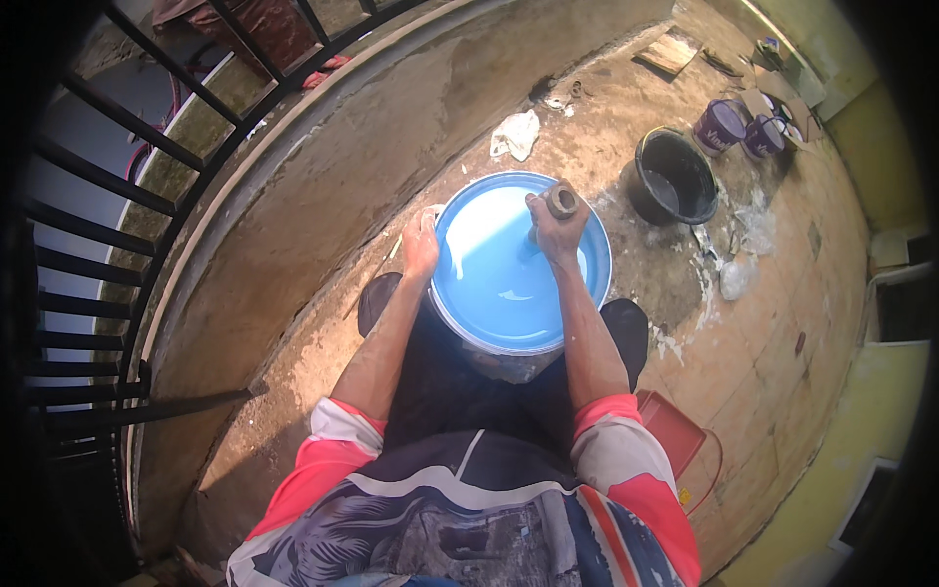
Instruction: The person sits on the ground and stirs light blue paint in a bucket using a long wooden stick. They repeatedly dip and rotate the stick to blend the paint, occasionally scraping the sides of the bucket.
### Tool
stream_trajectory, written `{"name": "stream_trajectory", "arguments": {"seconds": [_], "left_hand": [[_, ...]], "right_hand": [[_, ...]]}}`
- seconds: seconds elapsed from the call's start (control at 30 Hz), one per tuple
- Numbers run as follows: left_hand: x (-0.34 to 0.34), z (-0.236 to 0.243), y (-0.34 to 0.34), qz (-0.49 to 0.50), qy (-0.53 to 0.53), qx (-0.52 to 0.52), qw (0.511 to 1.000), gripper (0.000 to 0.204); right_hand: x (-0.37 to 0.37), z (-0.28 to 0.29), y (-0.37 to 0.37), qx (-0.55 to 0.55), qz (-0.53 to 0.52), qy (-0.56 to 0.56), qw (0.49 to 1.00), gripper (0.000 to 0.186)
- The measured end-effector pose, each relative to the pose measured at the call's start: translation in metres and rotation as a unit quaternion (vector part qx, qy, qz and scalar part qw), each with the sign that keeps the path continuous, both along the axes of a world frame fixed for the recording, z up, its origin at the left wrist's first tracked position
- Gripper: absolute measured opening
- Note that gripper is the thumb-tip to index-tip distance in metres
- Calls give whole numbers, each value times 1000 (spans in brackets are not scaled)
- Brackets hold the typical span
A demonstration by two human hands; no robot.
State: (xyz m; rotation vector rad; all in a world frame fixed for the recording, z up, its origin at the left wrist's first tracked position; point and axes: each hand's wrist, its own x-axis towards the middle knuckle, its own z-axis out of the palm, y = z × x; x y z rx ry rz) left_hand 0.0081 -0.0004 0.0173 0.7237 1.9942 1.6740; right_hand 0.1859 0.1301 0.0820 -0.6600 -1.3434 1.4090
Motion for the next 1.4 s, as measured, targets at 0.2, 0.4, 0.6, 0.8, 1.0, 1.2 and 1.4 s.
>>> {"name": "stream_trajectory", "arguments": {"seconds": [0.2,0.4,0.6,0.8,1.0,1.2,1.4], "left_hand": [[-3,0,0,-4,-11,-12,1000,37],[-3,4,1,-8,7,-8,1000,35],[0,5,0,-9,7,-11,1000,36],[-2,-2,-1,-12,11,12,1000,35],[-3,1,0,-20,35,18,999,35],[-7,-16,5,-5,1,0,1000,36],[-7,-10,1,-11,20,4,1000,36]], "right_hand": [[8,2,-24,-18,127,-80,988,21],[-2,-7,11,52,-37,-63,996,18],[-8,-7,-46,-63,176,-37,982,20],[34,3,1,-38,9,-96,995,19],[-55,-23,26,46,-99,-13,994,16],[-82,-13,-48,-22,67,10,997,22],[31,24,-126,70,224,-145,961,23]]}}
